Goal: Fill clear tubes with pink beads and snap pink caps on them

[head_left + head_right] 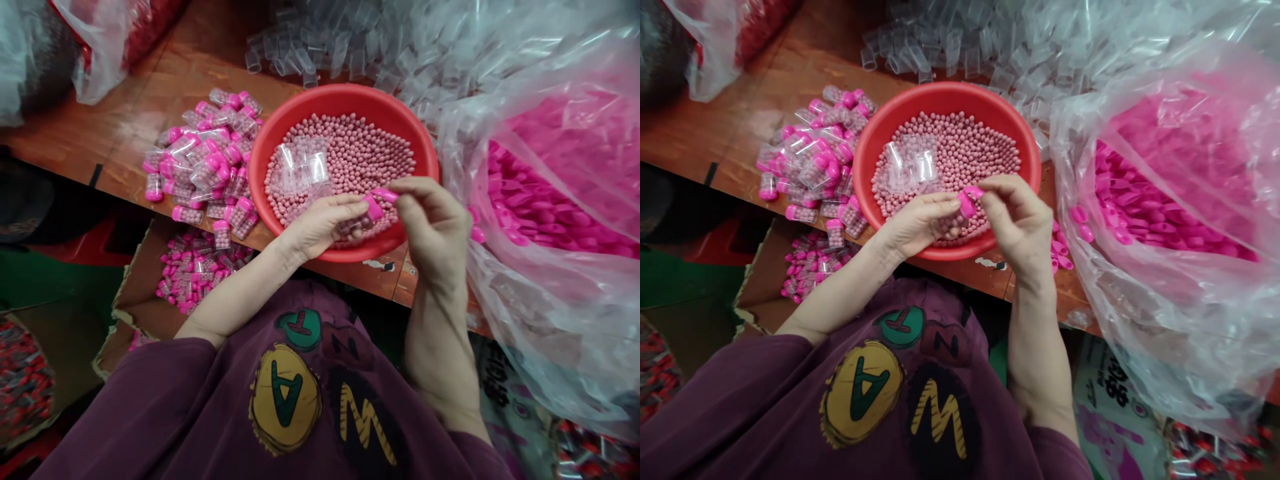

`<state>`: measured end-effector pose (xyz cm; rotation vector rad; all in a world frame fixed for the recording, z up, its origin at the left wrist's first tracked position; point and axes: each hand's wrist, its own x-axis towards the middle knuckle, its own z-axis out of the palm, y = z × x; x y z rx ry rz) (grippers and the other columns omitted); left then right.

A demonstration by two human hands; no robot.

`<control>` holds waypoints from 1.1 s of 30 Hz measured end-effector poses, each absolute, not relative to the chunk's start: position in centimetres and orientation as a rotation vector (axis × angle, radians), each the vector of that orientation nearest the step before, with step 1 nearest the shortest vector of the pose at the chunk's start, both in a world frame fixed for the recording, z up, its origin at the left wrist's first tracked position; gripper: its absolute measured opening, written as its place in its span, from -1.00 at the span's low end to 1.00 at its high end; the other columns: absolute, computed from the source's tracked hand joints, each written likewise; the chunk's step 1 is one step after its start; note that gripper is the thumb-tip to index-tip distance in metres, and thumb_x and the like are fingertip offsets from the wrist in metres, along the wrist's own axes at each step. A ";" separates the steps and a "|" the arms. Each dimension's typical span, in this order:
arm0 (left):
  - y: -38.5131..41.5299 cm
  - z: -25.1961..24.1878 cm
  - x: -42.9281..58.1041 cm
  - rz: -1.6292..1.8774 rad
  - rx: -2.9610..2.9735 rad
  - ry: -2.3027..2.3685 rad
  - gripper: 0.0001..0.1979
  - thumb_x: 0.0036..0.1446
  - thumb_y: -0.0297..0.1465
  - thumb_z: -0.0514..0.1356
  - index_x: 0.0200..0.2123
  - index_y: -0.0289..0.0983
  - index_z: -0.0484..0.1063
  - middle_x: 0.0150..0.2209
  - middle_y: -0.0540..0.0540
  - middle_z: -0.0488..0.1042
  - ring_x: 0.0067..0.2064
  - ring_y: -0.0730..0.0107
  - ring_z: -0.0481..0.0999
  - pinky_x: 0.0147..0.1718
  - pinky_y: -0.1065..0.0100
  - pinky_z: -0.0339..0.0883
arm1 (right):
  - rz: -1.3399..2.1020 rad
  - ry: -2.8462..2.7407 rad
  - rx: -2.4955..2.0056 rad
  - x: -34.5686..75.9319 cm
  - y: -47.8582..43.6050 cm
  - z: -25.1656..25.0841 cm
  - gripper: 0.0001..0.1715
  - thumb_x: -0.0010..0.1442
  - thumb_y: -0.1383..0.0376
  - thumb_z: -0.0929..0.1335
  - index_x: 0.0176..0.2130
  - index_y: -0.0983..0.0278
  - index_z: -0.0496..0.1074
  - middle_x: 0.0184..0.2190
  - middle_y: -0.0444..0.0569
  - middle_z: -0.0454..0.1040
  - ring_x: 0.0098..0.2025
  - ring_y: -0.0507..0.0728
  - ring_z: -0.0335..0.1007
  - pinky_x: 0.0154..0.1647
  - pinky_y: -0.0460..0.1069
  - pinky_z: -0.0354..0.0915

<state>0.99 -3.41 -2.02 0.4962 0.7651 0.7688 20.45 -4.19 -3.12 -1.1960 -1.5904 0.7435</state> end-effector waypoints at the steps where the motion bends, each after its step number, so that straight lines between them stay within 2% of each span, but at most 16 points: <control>1: -3.3 -2.0 1.0 0.787 0.466 0.763 -0.76 0.27 -0.30 0.57 -0.20 -0.31 0.65 -0.33 -0.02 0.62 -0.37 0.53 0.50 -0.31 0.42 0.39 | 0.649 -1.698 -1.205 20.7 -4.8 -3.3 -0.44 0.46 -0.20 0.50 0.18 0.10 0.65 0.12 0.07 0.70 0.20 0.35 0.67 0.36 0.36 0.58; 4: -3.1 -2.1 1.1 0.794 0.454 0.748 -0.79 0.35 -0.29 0.51 -0.21 -0.31 0.65 -0.33 -0.04 0.61 -0.35 0.49 0.52 -0.29 0.39 0.41 | 0.371 -1.960 -1.238 20.8 -6.3 -4.3 0.00 0.28 -0.24 0.62 0.45 0.18 0.46 0.36 0.25 0.58 0.43 0.51 0.52 0.52 0.51 0.45; 5: -3.1 -2.2 1.1 0.790 0.458 0.738 -0.79 0.36 -0.29 0.50 -0.22 -0.31 0.65 -0.33 -0.05 0.61 -0.34 0.47 0.53 -0.26 0.37 0.44 | 0.299 -1.993 -1.254 20.6 -6.5 -4.8 0.07 0.28 -0.22 0.62 0.50 0.20 0.39 0.40 0.30 0.53 0.47 0.53 0.47 0.55 0.54 0.40; 8: -3.0 -2.3 0.9 0.789 0.458 0.697 -0.78 0.31 -0.29 0.54 -0.24 -0.29 0.65 -0.34 -0.05 0.59 -0.30 0.45 0.55 -0.19 0.35 0.50 | 0.177 -1.981 -1.233 19.7 -6.6 -5.6 -0.02 0.38 -0.08 0.58 0.53 0.22 0.31 0.41 0.35 0.52 0.48 0.52 0.47 0.57 0.54 0.37; 12: -3.3 -2.7 1.1 0.805 0.528 0.678 -0.68 0.18 -0.25 0.62 -0.22 -0.28 0.63 -0.30 -0.03 0.56 -0.26 0.44 0.53 -0.09 0.30 0.55 | 0.120 -1.966 -1.321 19.2 -6.3 -5.8 -0.17 0.34 0.00 0.57 0.44 0.14 0.40 0.35 0.28 0.59 0.40 0.52 0.54 0.51 0.51 0.45; 16: -3.8 -3.2 2.0 0.984 0.807 0.963 -0.49 -0.03 -0.43 0.69 -0.05 -0.27 0.60 -0.07 -0.09 0.65 0.02 0.30 0.62 0.17 0.26 0.51 | 0.063 -1.964 -1.388 19.4 -6.5 -6.3 -0.26 0.31 0.07 0.53 0.37 0.18 0.43 0.27 0.28 0.62 0.35 0.51 0.57 0.46 0.51 0.48; 18: -3.9 -3.3 2.4 1.039 0.911 1.065 -0.52 0.01 -0.46 0.65 -0.02 -0.28 0.61 0.00 -0.12 0.69 0.10 0.26 0.64 0.22 0.26 0.48 | 0.055 -1.974 -1.401 19.4 -6.6 -6.6 -0.22 0.30 0.08 0.53 0.39 0.20 0.41 0.29 0.29 0.60 0.38 0.51 0.55 0.49 0.53 0.44; 20: -4.0 -3.3 2.5 1.000 0.879 1.014 -0.66 0.17 -0.40 0.59 -0.02 -0.29 0.66 -0.01 -0.13 0.72 0.07 0.29 0.65 0.19 0.29 0.50 | 0.073 -1.995 -1.429 19.4 -6.6 -6.7 -0.12 0.27 0.05 0.55 0.44 0.22 0.36 0.35 0.31 0.56 0.43 0.53 0.50 0.53 0.55 0.38; 22: -4.0 -3.0 2.4 0.920 0.766 0.914 -0.70 0.26 -0.30 0.56 -0.03 -0.30 0.70 -0.05 -0.10 0.73 -0.04 0.37 0.66 0.09 0.34 0.53 | 0.077 -2.026 -1.422 19.5 -6.4 -6.8 -0.07 0.28 0.03 0.54 0.47 0.24 0.33 0.37 0.32 0.54 0.44 0.53 0.49 0.51 0.55 0.38; 26: -3.8 -2.1 2.3 0.807 0.587 0.854 -0.70 0.26 -0.25 0.59 -0.10 -0.33 0.72 -0.27 -0.03 0.66 -0.24 0.47 0.62 -0.14 0.41 0.54 | -0.071 -2.019 -1.322 19.8 -5.7 -7.0 -0.17 0.27 0.05 0.52 0.41 0.23 0.38 0.20 0.30 0.63 0.24 0.49 0.62 0.31 0.46 0.52; 30: -3.5 -1.2 2.5 0.785 0.520 0.889 -0.75 0.30 -0.27 0.56 -0.22 -0.35 0.69 -0.38 0.00 0.56 -0.34 0.51 0.52 -0.28 0.44 0.43 | -0.297 -1.964 -1.194 19.5 -3.9 -7.7 -0.19 0.21 -0.01 0.55 0.32 0.23 0.45 -0.04 0.28 0.67 -0.05 0.50 0.65 -0.01 0.41 0.56; 32: -3.0 -0.6 2.4 0.829 0.577 0.884 -0.76 0.31 -0.28 0.56 -0.21 -0.35 0.70 -0.40 0.02 0.51 -0.36 0.53 0.45 -0.32 0.44 0.37 | -0.319 -1.928 -1.150 18.9 -3.0 -7.7 -0.18 0.23 -0.01 0.55 0.35 0.21 0.45 -0.05 0.27 0.67 -0.06 0.52 0.64 -0.05 0.43 0.55; 33: -2.6 -0.4 2.2 0.867 0.644 0.887 -0.76 0.31 -0.28 0.55 -0.19 -0.34 0.71 -0.39 0.01 0.52 -0.34 0.51 0.45 -0.30 0.43 0.37 | -0.276 -1.922 -1.128 18.5 -2.7 -7.6 -0.13 0.25 0.01 0.55 0.41 0.20 0.42 0.02 0.29 0.67 0.01 0.55 0.65 0.02 0.46 0.55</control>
